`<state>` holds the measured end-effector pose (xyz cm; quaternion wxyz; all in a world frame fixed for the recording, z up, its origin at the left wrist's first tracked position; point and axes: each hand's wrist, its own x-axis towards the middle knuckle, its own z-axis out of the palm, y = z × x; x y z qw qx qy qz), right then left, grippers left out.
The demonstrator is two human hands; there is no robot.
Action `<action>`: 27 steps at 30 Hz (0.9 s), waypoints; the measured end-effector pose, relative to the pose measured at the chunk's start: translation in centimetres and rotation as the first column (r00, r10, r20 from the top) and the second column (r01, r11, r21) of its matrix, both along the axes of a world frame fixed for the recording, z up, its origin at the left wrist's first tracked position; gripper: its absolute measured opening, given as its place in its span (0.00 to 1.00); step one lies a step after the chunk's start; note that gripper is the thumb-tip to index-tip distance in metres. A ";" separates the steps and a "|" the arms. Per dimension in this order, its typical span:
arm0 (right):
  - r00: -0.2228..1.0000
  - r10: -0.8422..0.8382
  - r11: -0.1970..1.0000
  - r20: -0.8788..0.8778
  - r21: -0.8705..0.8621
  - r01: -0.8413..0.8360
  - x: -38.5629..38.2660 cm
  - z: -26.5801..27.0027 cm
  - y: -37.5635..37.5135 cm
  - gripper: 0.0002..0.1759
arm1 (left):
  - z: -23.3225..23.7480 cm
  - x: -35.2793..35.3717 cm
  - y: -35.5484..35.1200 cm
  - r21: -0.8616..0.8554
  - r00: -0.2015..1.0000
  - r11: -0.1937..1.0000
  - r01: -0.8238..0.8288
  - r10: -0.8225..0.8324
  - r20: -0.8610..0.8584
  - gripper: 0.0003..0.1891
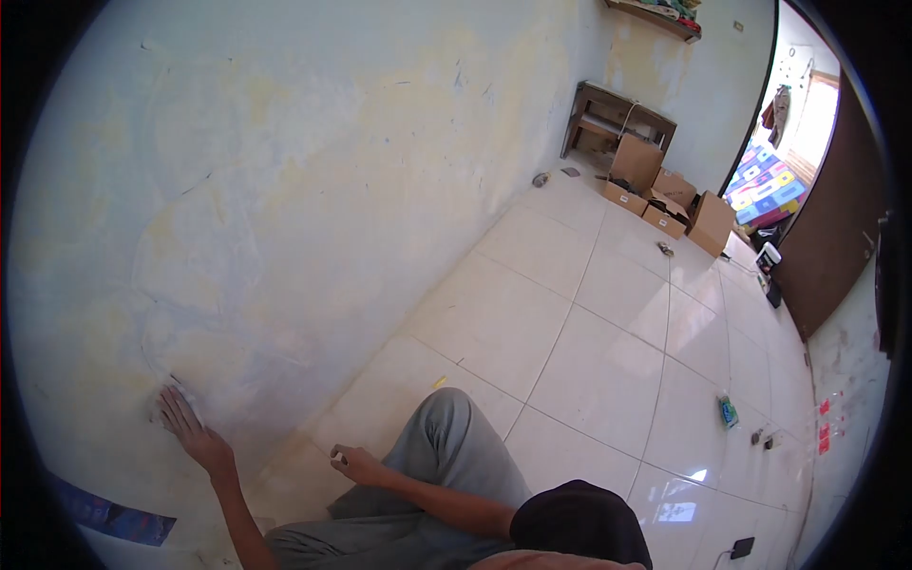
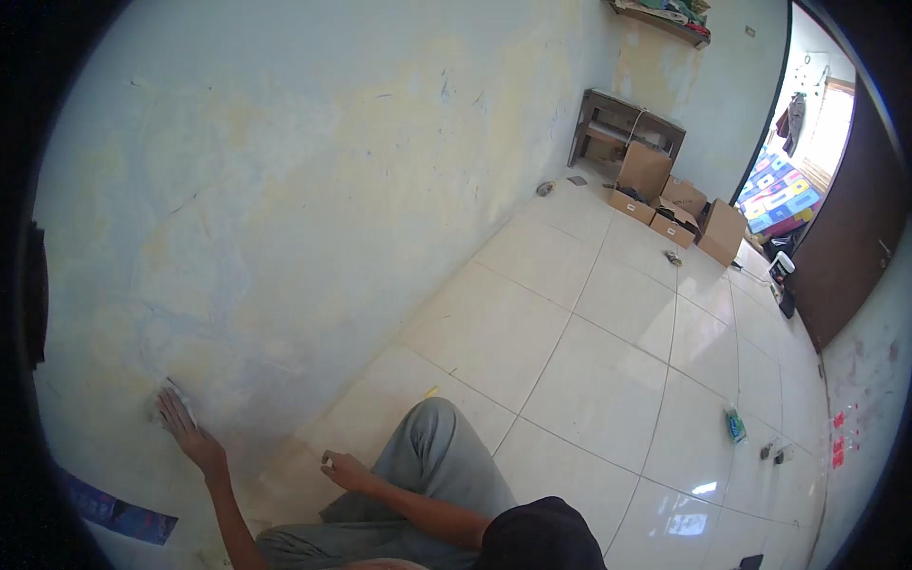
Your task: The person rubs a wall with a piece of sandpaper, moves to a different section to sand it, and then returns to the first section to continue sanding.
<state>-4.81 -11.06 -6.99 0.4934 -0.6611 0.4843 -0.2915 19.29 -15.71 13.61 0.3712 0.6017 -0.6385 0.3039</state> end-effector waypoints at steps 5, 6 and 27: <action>1.000 0.016 0.998 -0.027 -0.066 -0.018 0.2 -1.4 -0.2 0.15 | -8.4 2.7 2.8 0.154 0.996 0.984 -0.090 0.089 0.012 0.38; 0.999 0.018 0.999 -0.046 -0.037 -0.020 0.1 -1.2 -0.4 0.15 | -7.7 2.9 2.6 0.156 0.996 0.984 -0.092 0.089 0.023 0.38; 0.996 0.021 0.999 -0.083 -0.027 -0.023 0.3 0.3 1.0 0.14 | -0.7 -0.5 1.3 0.011 0.997 0.999 0.036 -0.035 -0.073 0.34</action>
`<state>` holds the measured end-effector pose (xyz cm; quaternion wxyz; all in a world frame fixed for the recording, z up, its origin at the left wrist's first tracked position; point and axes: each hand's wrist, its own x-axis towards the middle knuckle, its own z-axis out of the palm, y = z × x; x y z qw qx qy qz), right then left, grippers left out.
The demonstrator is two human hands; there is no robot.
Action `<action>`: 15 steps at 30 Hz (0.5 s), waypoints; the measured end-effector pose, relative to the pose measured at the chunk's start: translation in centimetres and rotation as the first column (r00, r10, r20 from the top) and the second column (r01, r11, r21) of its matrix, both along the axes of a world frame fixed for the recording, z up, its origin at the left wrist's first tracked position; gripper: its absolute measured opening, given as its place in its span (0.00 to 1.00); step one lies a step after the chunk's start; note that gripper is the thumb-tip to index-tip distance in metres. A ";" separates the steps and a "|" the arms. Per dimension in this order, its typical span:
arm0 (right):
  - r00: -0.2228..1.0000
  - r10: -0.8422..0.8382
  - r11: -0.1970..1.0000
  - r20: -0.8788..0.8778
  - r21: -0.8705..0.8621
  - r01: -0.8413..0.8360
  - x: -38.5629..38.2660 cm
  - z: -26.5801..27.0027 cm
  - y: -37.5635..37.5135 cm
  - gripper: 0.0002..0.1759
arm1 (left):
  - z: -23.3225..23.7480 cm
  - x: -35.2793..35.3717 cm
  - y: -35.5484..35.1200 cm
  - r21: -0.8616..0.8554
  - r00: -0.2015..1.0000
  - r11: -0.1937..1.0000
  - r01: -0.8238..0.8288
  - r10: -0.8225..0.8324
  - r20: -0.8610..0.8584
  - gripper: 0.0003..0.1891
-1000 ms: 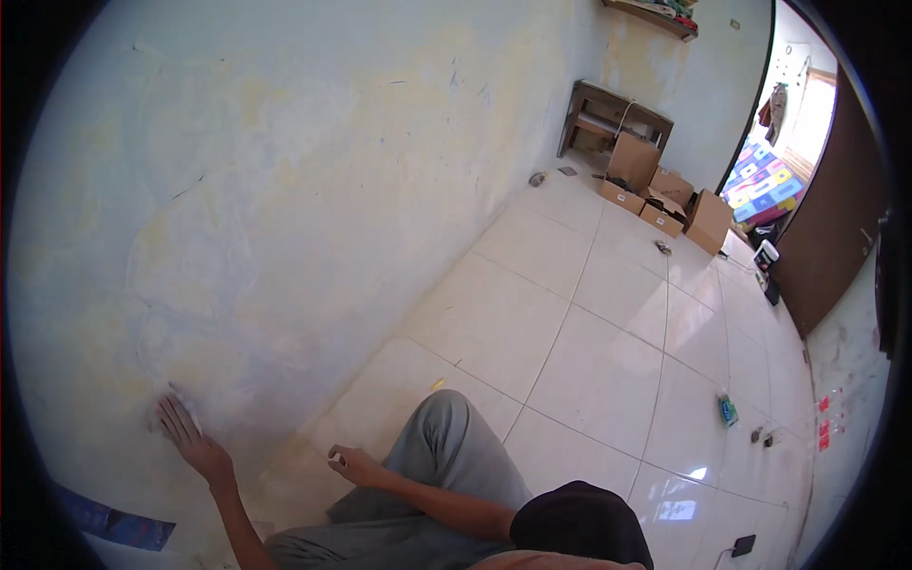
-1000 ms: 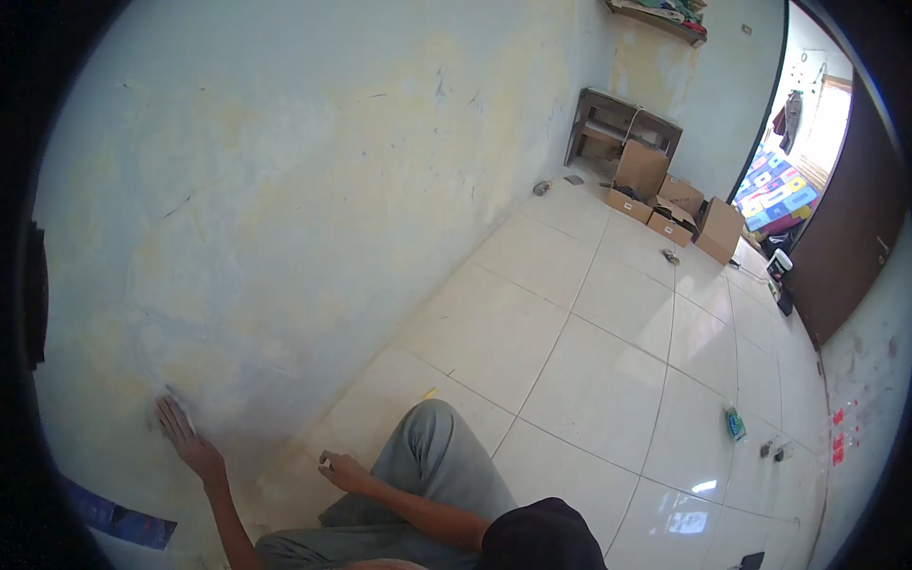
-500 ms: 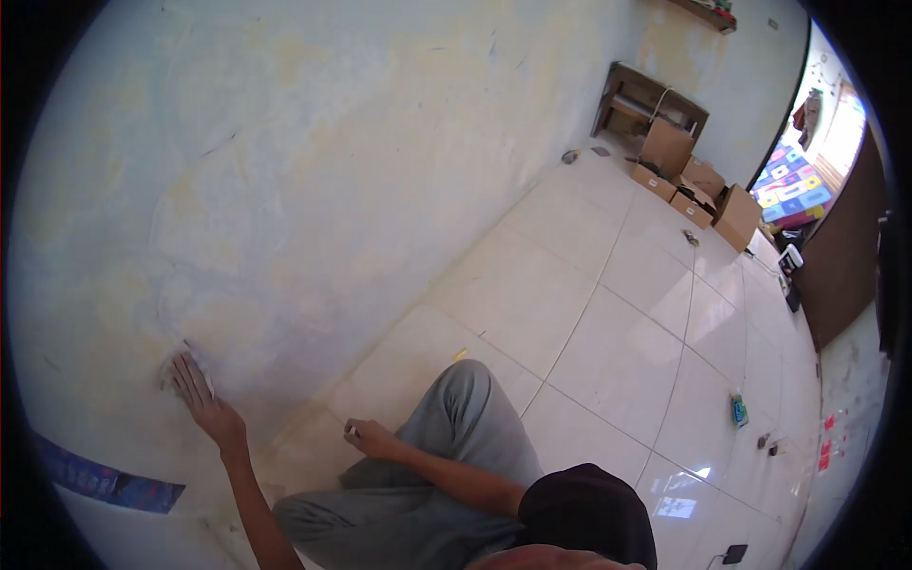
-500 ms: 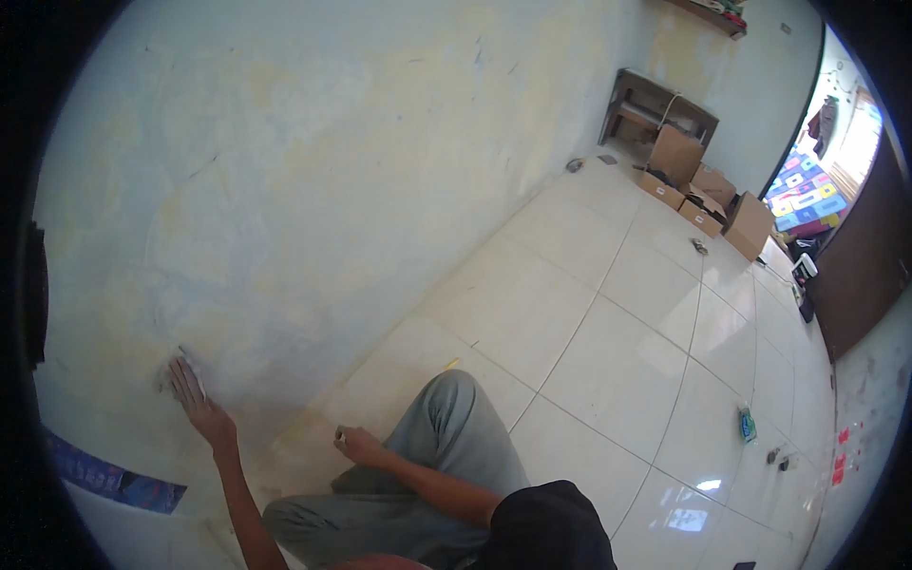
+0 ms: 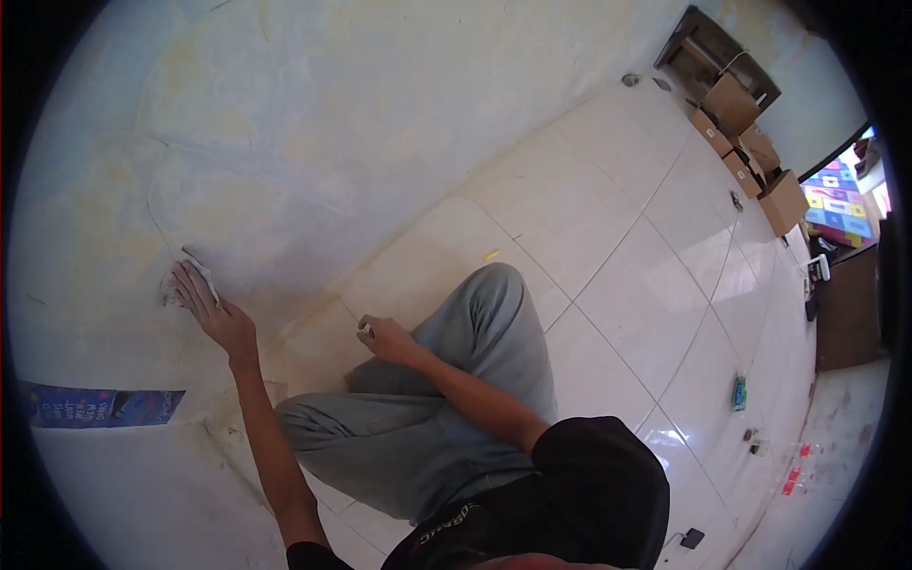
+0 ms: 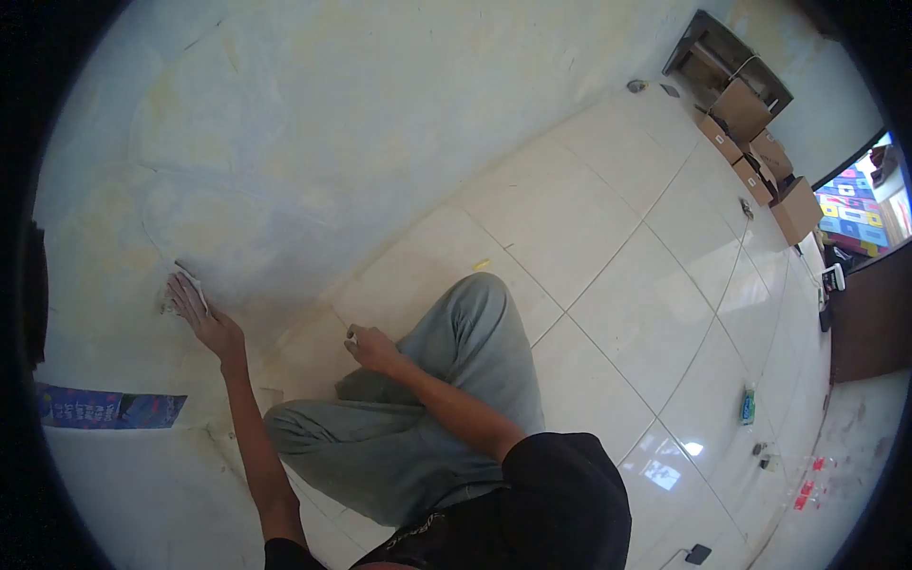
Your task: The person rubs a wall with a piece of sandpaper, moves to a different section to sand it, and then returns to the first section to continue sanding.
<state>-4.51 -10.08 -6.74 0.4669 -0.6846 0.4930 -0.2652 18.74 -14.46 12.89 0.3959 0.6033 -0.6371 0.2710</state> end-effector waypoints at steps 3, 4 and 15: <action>1.000 -0.019 1.000 0.017 -0.004 0.019 -0.1 0.3 -0.2 0.14 | -1.9 0.6 -0.6 -0.028 1.000 1.000 -0.010 0.011 0.014 0.28; 1.000 -0.018 1.000 0.013 0.023 0.018 -0.4 0.8 -0.3 0.14 | -3.3 1.0 -0.7 -0.041 1.000 0.999 0.018 -0.018 0.003 0.27; 0.996 0.087 0.993 0.024 0.081 -0.089 -0.3 3.2 -1.2 0.14 | -6.5 0.8 1.5 0.066 0.994 0.998 -0.017 0.024 -0.109 0.39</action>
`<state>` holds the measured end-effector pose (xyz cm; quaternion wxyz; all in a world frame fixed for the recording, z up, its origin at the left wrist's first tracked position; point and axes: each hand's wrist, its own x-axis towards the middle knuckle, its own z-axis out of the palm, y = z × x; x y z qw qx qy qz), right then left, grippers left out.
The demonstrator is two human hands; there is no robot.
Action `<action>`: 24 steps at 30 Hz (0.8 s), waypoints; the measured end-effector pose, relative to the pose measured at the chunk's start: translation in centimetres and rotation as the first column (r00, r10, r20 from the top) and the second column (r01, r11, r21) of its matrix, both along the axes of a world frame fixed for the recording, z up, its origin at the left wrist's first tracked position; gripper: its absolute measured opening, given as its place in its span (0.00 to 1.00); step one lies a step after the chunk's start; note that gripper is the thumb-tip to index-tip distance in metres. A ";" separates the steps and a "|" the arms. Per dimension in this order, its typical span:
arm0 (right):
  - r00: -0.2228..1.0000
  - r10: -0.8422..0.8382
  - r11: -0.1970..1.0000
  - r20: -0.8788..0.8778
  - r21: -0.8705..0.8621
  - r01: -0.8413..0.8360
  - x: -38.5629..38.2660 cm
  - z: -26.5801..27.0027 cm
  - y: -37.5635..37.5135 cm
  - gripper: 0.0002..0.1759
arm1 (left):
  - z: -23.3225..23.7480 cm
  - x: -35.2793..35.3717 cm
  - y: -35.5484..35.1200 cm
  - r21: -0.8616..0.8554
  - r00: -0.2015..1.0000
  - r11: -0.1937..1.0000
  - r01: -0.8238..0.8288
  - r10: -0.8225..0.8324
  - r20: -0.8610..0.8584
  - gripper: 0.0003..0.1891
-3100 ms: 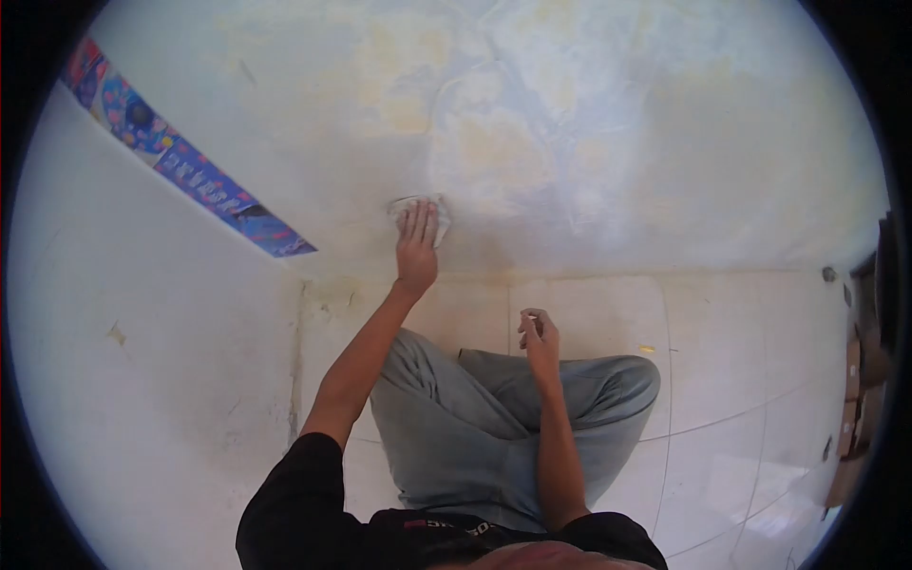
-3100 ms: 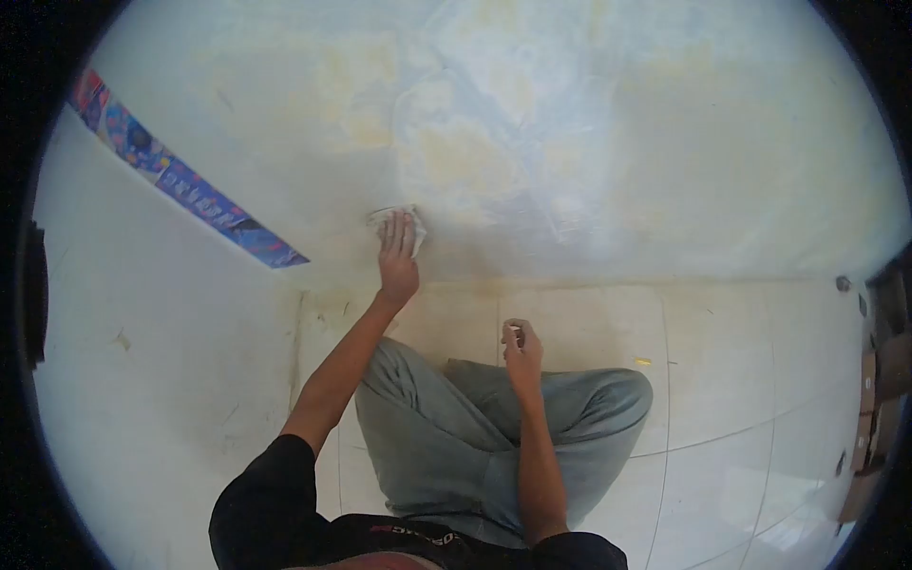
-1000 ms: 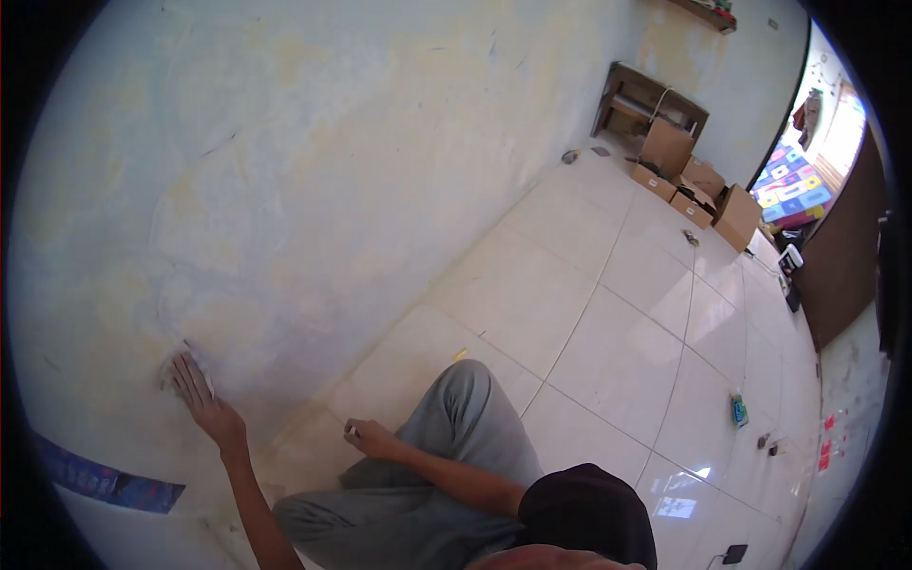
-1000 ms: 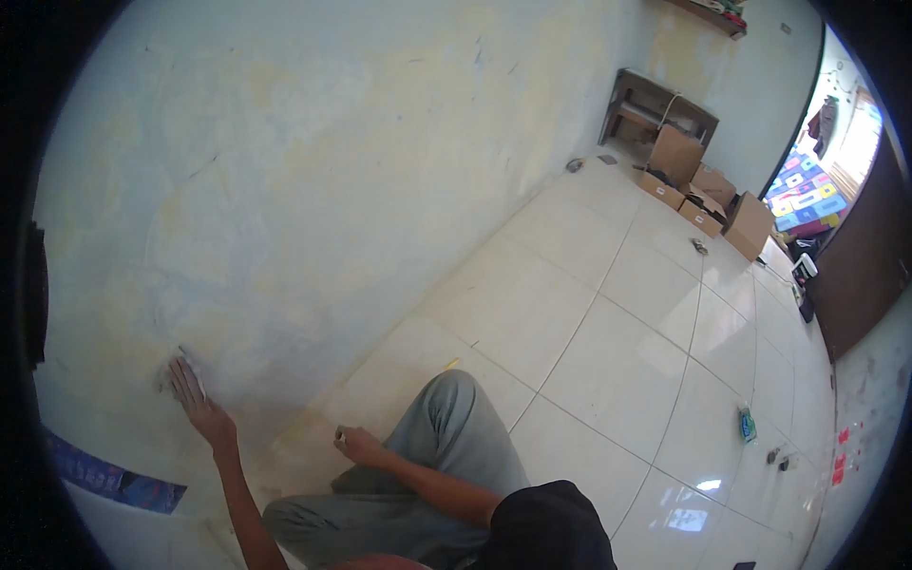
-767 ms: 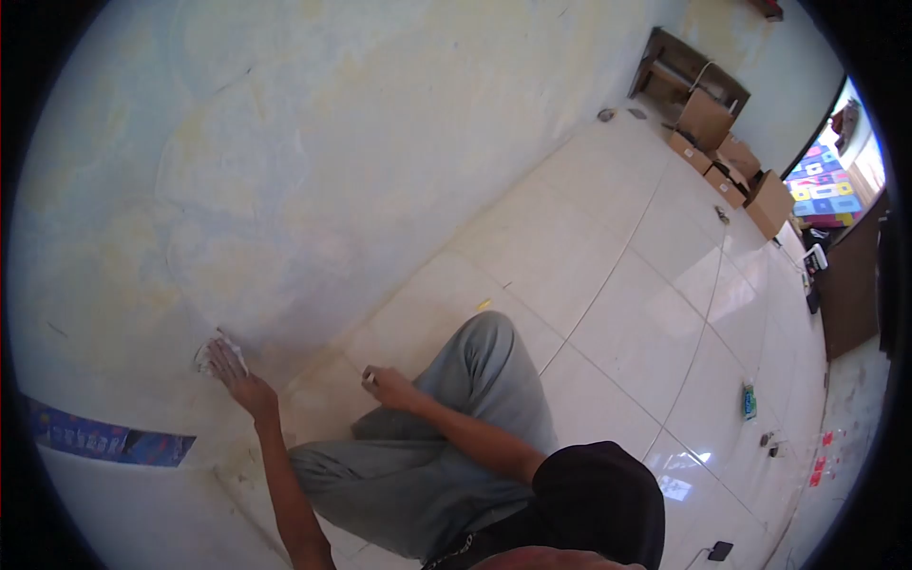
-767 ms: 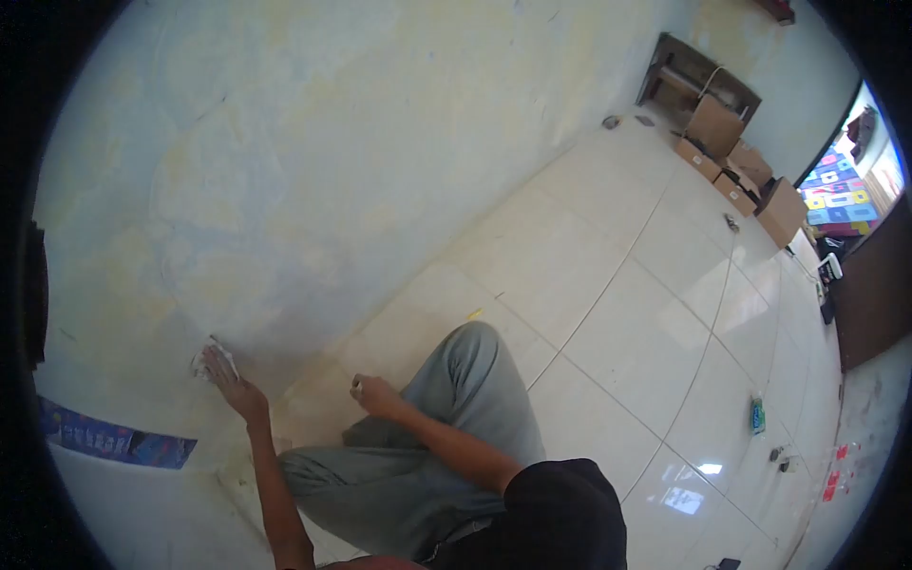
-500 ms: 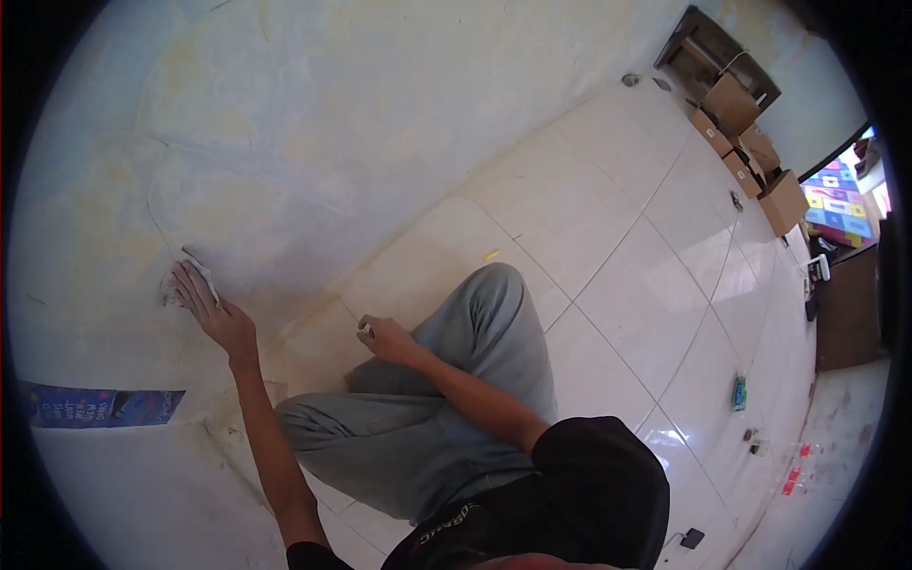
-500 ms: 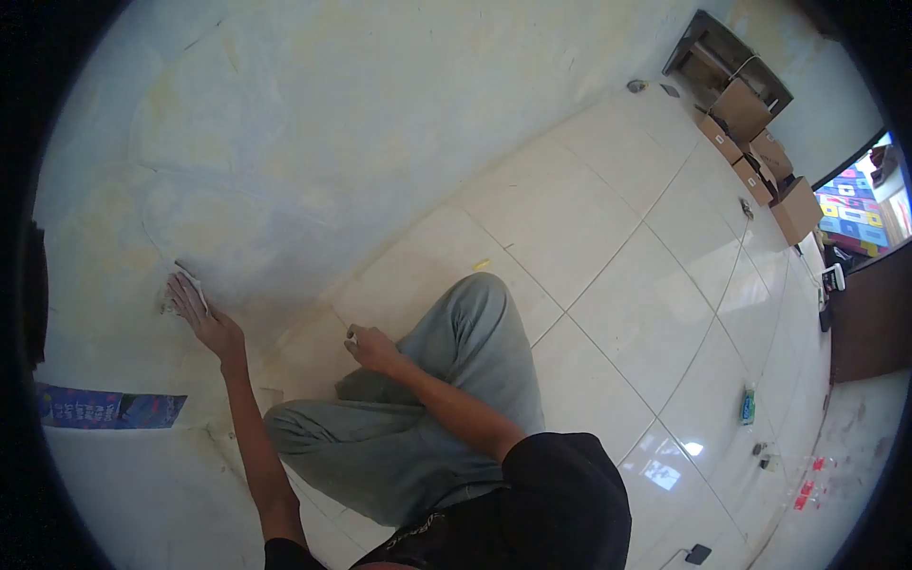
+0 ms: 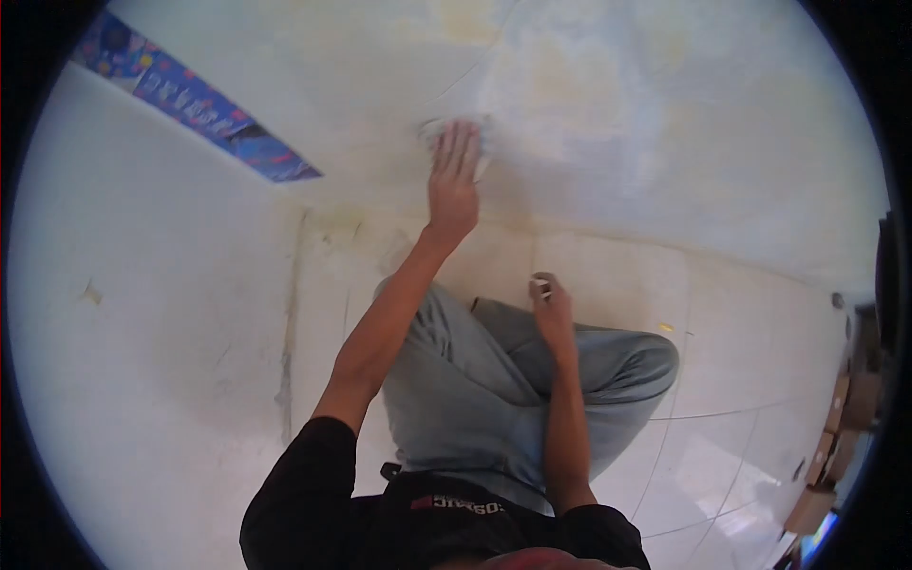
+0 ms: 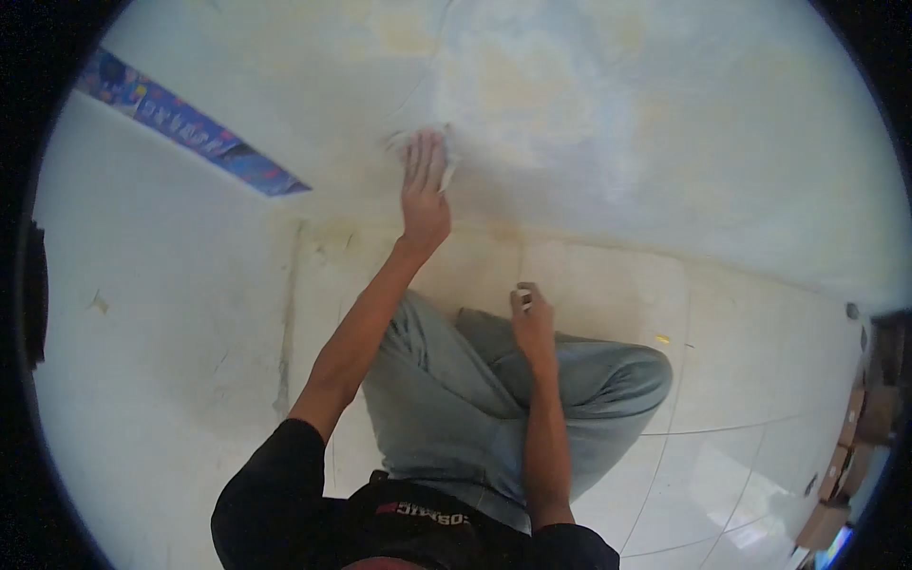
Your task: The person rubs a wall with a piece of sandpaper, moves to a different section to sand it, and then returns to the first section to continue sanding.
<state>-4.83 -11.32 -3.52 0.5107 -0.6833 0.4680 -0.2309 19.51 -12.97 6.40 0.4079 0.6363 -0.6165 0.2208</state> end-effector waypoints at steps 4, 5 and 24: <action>1.000 0.019 0.999 0.005 0.036 -0.019 0.0 0.9 -0.1 0.16 | 4.6 0.1 -1.0 -0.015 0.998 0.999 0.043 -0.042 0.044 0.40; 1.000 0.012 0.999 -0.011 0.043 -0.012 0.2 1.2 -0.3 0.16 | 4.9 0.4 -1.4 0.001 0.998 0.999 0.040 -0.040 0.046 0.40; 0.998 0.045 0.999 -0.042 0.026 -0.044 0.4 1.1 -0.5 0.17 | 3.8 3.2 1.0 0.208 0.955 0.976 -0.069 0.004 0.296 0.35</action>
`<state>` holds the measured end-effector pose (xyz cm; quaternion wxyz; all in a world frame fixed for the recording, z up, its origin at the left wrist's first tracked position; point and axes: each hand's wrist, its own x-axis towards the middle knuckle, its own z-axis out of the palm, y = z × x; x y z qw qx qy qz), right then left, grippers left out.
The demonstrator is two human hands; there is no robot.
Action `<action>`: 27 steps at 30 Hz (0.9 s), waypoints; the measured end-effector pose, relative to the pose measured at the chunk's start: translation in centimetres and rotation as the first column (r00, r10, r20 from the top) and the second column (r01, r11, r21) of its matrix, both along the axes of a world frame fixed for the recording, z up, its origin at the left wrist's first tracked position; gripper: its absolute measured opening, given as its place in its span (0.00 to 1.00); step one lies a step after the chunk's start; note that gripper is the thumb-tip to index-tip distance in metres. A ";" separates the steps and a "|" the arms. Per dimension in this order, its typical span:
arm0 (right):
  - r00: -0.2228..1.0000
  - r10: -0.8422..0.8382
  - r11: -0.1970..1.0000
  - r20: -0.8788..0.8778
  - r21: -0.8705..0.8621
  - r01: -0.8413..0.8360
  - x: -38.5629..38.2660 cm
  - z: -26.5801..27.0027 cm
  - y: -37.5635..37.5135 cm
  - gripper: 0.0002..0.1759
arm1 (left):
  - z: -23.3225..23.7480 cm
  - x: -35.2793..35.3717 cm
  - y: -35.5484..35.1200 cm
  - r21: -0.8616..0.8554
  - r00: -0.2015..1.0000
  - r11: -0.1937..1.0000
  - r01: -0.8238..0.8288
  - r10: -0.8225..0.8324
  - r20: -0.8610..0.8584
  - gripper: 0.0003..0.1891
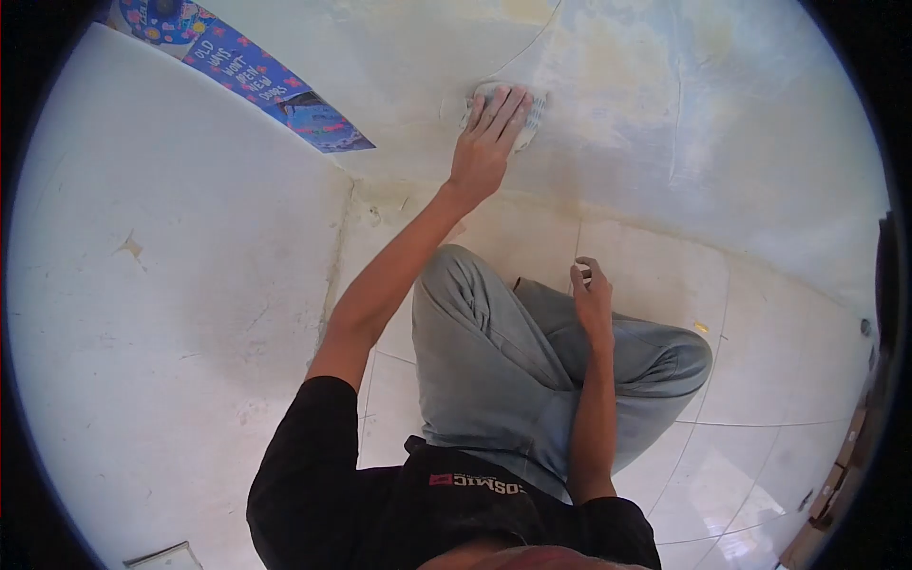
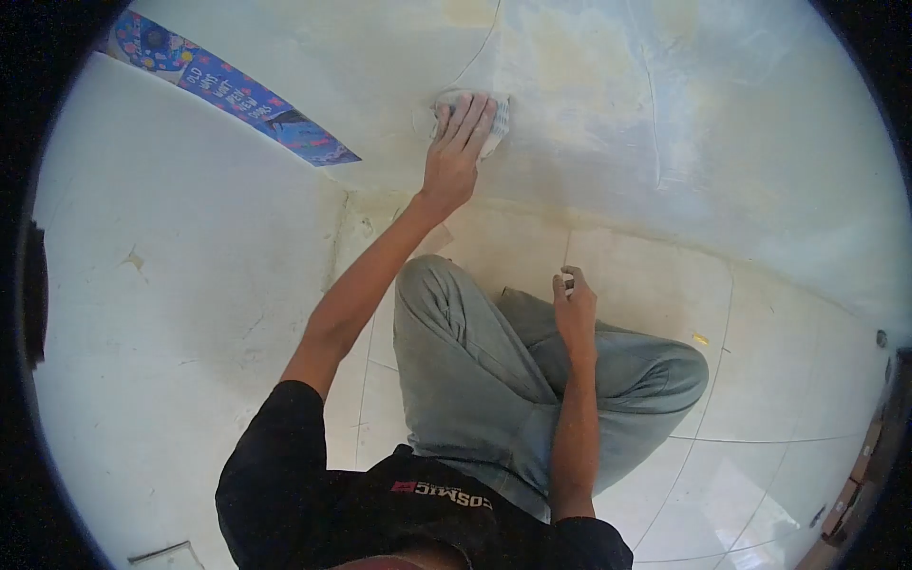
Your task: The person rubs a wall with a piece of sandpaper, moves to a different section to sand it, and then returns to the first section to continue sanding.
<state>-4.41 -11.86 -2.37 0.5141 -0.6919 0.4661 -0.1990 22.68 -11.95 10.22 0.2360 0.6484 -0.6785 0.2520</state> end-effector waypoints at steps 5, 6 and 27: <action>1.000 -0.003 1.000 -0.010 -0.028 0.003 -0.2 -0.6 0.0 0.16 | 3.3 -0.5 -0.9 -0.020 0.990 0.997 0.079 -0.076 0.118 0.34; 1.000 -0.019 1.000 0.013 -0.015 0.019 -0.3 -0.2 -0.1 0.16 | 2.2 -0.1 -0.2 0.007 0.994 0.998 0.067 -0.068 0.088 0.34; 0.999 -0.006 0.996 -0.033 -0.087 0.003 -0.9 -1.1 -0.4 0.18 | 4.1 -2.0 -2.4 -0.106 0.997 0.992 0.071 -0.069 0.021 0.38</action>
